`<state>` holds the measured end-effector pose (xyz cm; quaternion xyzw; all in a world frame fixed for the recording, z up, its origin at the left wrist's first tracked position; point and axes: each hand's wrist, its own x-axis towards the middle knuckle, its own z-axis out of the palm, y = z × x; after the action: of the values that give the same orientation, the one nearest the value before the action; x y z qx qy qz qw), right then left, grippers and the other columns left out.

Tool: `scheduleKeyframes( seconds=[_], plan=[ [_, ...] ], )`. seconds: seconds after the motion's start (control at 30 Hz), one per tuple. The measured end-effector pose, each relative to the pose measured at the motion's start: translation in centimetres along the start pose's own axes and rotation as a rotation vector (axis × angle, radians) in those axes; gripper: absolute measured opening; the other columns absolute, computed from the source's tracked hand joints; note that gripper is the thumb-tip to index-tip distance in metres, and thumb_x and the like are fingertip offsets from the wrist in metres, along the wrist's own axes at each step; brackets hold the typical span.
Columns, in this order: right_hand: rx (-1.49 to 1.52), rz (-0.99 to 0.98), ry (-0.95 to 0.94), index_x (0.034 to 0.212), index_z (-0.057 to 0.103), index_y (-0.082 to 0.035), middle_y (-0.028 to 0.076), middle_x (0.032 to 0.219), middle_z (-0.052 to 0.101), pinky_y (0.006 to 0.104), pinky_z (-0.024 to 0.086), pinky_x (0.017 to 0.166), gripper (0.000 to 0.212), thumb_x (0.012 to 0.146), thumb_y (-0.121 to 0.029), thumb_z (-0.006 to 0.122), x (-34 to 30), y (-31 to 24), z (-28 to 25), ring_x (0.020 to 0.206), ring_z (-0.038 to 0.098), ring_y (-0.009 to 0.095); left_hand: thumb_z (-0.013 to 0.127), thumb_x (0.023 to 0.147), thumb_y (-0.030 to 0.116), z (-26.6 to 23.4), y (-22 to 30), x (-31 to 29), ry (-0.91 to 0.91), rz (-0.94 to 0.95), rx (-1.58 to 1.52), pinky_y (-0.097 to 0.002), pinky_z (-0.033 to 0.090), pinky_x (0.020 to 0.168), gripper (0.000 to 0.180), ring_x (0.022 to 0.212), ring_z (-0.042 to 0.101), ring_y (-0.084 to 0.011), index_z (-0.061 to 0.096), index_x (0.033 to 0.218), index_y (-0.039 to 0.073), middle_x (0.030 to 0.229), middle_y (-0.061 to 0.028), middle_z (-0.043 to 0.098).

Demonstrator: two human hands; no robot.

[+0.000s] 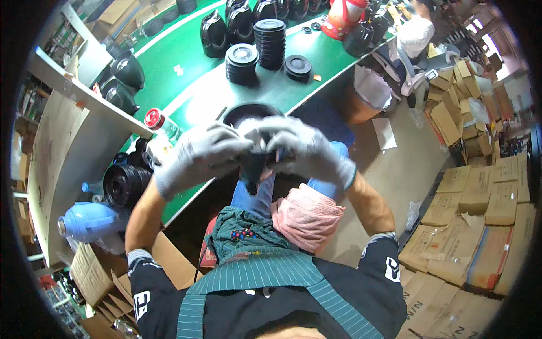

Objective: The person repeatedly picks up black kettle bodies and lids from a green workbench, inserts a metal rod into the kettle opening, and places the lid on top. The person handles each kettle one at a time and returns the assembled units to the bench.

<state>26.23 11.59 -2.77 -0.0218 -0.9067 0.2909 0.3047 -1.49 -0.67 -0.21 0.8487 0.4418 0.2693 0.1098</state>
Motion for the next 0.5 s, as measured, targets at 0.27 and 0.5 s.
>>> scheduleKeyframes(
  seconds=[0.27, 0.5],
  plan=[
    [0.385, 0.837, 0.539, 0.127, 0.068, 0.004, 0.014, 0.143, 0.070, 0.0335, 0.054, 0.105, 0.057, 0.080, -0.007, 0.095, -8.3, -5.1, 1.5, 0.124, 0.067, 0.018, 0.081, 0.078, 0.001, 9.6, -0.9, -7.0, 0.248, -0.262, -0.061, -0.0472, 0.050, 0.115, 0.080, 0.139, 0.059, -0.0407, 0.052, 0.153, 0.001, 0.151, -0.0233, 0.059],
    [0.397, 1.083, 0.493, 0.145, 0.062, 0.002, 0.012, 0.118, 0.077, 0.0266, 0.059, 0.088, 0.067, 0.089, -0.020, 0.091, -5.3, -4.5, 2.5, 0.102, 0.071, 0.009, 0.075, 0.094, 0.017, 13.2, -2.8, -3.1, 0.596, -0.691, -0.566, -0.0351, 0.058, 0.100, 0.042, 0.109, 0.074, -0.0218, 0.072, 0.130, -0.005, 0.120, -0.0146, 0.077]
  ],
)
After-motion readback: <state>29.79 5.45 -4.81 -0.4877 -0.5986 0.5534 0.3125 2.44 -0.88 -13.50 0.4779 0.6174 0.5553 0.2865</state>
